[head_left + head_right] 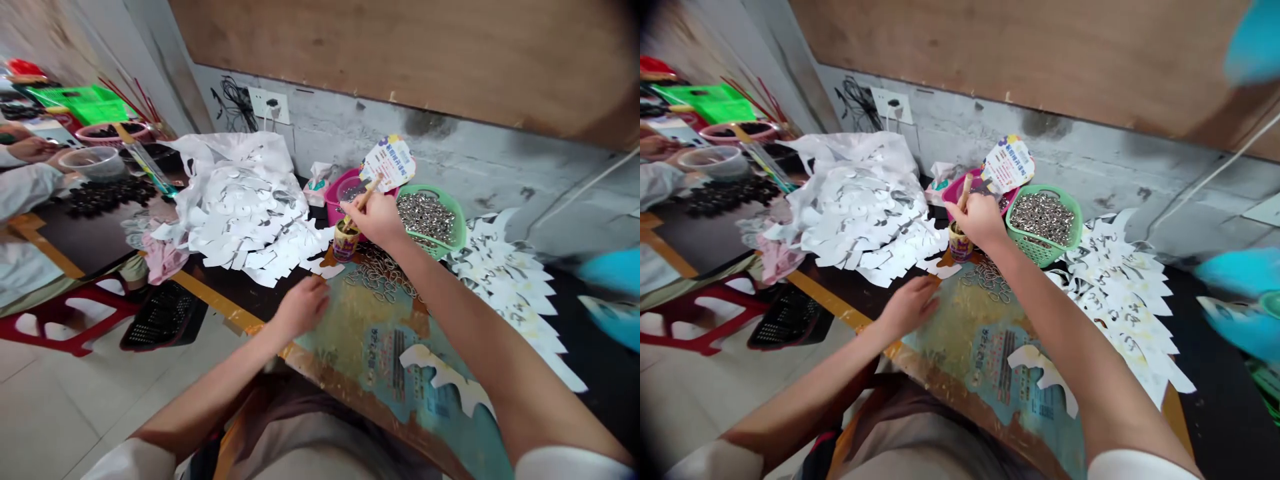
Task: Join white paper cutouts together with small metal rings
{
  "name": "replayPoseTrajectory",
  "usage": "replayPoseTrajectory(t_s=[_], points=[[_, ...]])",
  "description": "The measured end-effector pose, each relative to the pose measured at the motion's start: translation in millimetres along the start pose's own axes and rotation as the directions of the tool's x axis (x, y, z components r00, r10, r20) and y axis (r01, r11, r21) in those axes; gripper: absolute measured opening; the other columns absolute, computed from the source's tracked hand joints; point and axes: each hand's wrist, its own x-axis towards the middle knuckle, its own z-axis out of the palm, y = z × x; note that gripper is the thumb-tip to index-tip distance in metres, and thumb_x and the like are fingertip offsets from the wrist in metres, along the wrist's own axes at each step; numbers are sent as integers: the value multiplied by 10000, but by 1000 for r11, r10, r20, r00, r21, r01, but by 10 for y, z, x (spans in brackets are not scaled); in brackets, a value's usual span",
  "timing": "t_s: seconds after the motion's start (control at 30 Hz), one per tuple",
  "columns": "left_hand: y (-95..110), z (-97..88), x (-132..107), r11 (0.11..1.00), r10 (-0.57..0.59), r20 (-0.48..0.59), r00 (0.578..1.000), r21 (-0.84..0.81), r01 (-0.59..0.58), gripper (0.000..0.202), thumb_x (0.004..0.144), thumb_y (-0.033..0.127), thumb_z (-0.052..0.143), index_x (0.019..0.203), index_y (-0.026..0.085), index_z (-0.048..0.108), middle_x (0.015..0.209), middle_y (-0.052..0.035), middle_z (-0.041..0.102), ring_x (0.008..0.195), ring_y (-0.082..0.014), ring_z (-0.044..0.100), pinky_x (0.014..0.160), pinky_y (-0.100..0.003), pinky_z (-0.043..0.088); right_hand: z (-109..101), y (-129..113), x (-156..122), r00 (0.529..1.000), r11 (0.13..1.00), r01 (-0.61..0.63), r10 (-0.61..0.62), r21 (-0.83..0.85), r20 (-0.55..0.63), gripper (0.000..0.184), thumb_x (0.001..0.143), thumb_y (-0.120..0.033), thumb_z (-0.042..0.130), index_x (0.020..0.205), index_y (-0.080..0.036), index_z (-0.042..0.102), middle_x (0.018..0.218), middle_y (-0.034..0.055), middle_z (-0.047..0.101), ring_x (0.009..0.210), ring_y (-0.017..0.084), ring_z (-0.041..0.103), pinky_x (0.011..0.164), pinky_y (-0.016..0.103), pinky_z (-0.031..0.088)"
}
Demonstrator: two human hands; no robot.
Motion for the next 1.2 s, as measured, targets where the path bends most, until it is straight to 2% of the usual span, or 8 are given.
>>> replayPoseTrajectory(t_s=[0.1, 0.23, 0.5, 0.67, 0.77, 0.83, 1.0, 1.2], points=[[-532, -105, -21, 984, -130, -15, 991, 125, 131, 255, 938, 197, 461, 1097, 102, 636, 1101, -184, 648, 972, -290, 642, 843, -412, 552, 81, 17, 42, 1000, 1000, 7, -7, 16, 25, 358, 923, -369, 583, 627, -174, 637, 608, 67, 621, 670, 223, 637, 709, 373, 492], [-904, -199, -86, 948, -197, 17, 980, 258, 186, 373, 828, 128, 535, 1191, 60, 595, 1225, -256, 599, 1069, -387, 609, 857, -500, 521, -130, 52, -117, 986, 985, 9, 20, 173, -163, 390, 931, -428, 569, 640, -180, 643, 568, 32, 626, 590, 182, 646, 638, 335, 532], [-931, -178, -103, 925, -126, 142, 982, 375, 65, 286, 874, 64, 432, 1033, 97, 668, 826, -152, 688, 875, -307, 671, 1033, -508, 397, -546, 350, -614, 825, 760, -90, 419, 643, -380, 362, 852, -471, 688, 660, -168, 647, 546, 0, 639, 409, 128, 621, 401, 236, 547], [-1017, -202, -66, 906, -146, 164, 976, 419, 65, 240, 900, 189, 475, 1030, 105, 657, 879, -156, 697, 832, -302, 673, 818, -414, 486, -642, 603, -1070, 751, 552, -207, 619, 808, -231, 367, 765, -465, 785, 605, -173, 632, 510, -7, 645, 386, 117, 611, 374, 201, 545], [-1062, -210, -79, 886, -185, 142, 972, 451, 102, 345, 926, 365, 489, 1047, 81, 644, 958, -188, 690, 783, -314, 678, 695, -393, 480, -694, 692, -1422, 738, 450, -262, 663, 854, -123, 363, 751, -459, 804, 598, -167, 653, 489, -9, 627, 368, 100, 583, 363, 176, 512], [-1071, -218, -69, 876, -197, 142, 970, 469, 109, 339, 955, 325, 428, 975, 74, 655, 871, -185, 692, 728, -314, 677, 659, -390, 465, -720, 720, -1652, 746, 402, -268, 661, 876, -75, 349, 752, -457, 807, 610, -168, 670, 471, -20, 598, 382, 94, 579, 381, 168, 509], [-865, -324, -28, 874, -171, 136, 976, 478, 87, 329, 962, 204, 370, 875, 75, 660, 699, -154, 679, 625, -296, 659, 624, -386, 449, -753, 705, -2113, 759, 319, -269, 651, 909, -4, 246, 749, -402, 817, 720, -180, 712, 563, -4, 637, 492, 97, 630, 437, 138, 503], [36, -249, -283, 926, -33, 126, 991, 378, -17, 265, 1000, 248, 406, 960, 151, 650, 685, -50, 678, 598, -209, 646, 600, -319, 448, -702, 620, -2440, 773, 387, -307, 634, 869, -9, 214, 765, -313, 798, 953, -223, 750, 776, 55, 750, 646, 150, 704, 537, 183, 574]])
